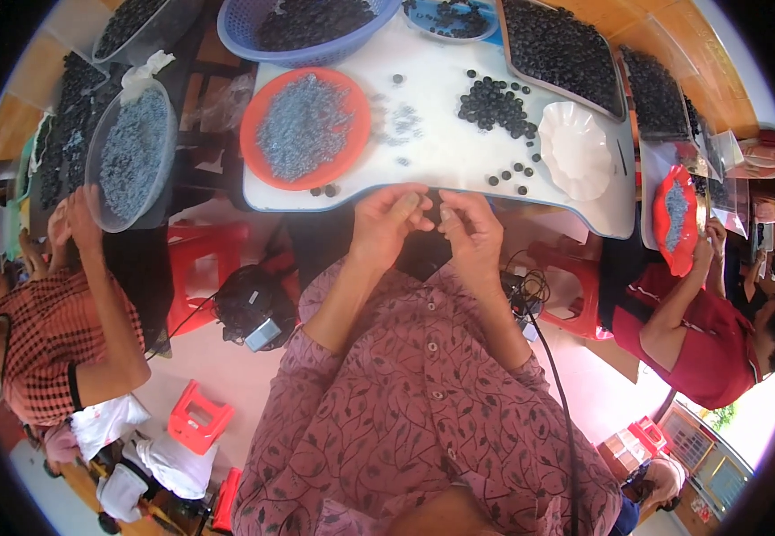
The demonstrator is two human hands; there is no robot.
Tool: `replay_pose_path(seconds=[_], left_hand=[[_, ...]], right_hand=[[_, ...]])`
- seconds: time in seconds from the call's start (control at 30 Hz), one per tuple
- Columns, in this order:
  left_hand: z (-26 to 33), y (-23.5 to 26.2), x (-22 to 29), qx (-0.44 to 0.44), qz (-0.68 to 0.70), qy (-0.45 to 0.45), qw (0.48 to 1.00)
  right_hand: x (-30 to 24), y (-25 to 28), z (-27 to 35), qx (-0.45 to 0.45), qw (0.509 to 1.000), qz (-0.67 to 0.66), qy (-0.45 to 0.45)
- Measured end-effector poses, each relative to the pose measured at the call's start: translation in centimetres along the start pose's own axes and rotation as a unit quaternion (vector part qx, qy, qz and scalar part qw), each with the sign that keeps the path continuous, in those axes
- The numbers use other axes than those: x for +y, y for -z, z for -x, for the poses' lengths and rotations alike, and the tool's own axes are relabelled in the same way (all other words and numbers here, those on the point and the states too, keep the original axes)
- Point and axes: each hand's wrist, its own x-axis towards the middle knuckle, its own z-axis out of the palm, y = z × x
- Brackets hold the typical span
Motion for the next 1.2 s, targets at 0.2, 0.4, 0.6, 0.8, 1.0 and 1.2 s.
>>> replay_pose_path(seconds=[0.2,0.4,0.6,0.8,1.0,1.2], left_hand=[[0.0,0.4,0.4,-0.053,0.090,0.002,0.994],[-0.1,0.1,0.7,-0.075,0.170,0.022,0.982],[-0.2,0.5,0.2,-0.078,0.101,0.020,0.992],[-0.3,-0.1,0.3,-0.073,0.032,0.041,0.996],[-0.5,-0.4,0.2,-0.037,0.003,0.070,0.997],[-1.4,-1.6,2.3,0.036,-0.083,0.040,0.995]], right_hand=[[0.0,-0.4,0.1,0.020,0.999,-0.029,-0.033],[-0.2,-0.4,0.0,0.030,0.999,-0.035,-0.022],[-1.4,-0.5,-0.6,0.008,0.997,0.021,0.071],[-0.6,-0.6,-0.9,-0.017,0.996,0.026,0.079],[-0.8,-0.4,-1.2,-0.005,0.995,0.048,0.091],[0.0,0.0,-1.4,0.028,0.998,0.011,0.057]])
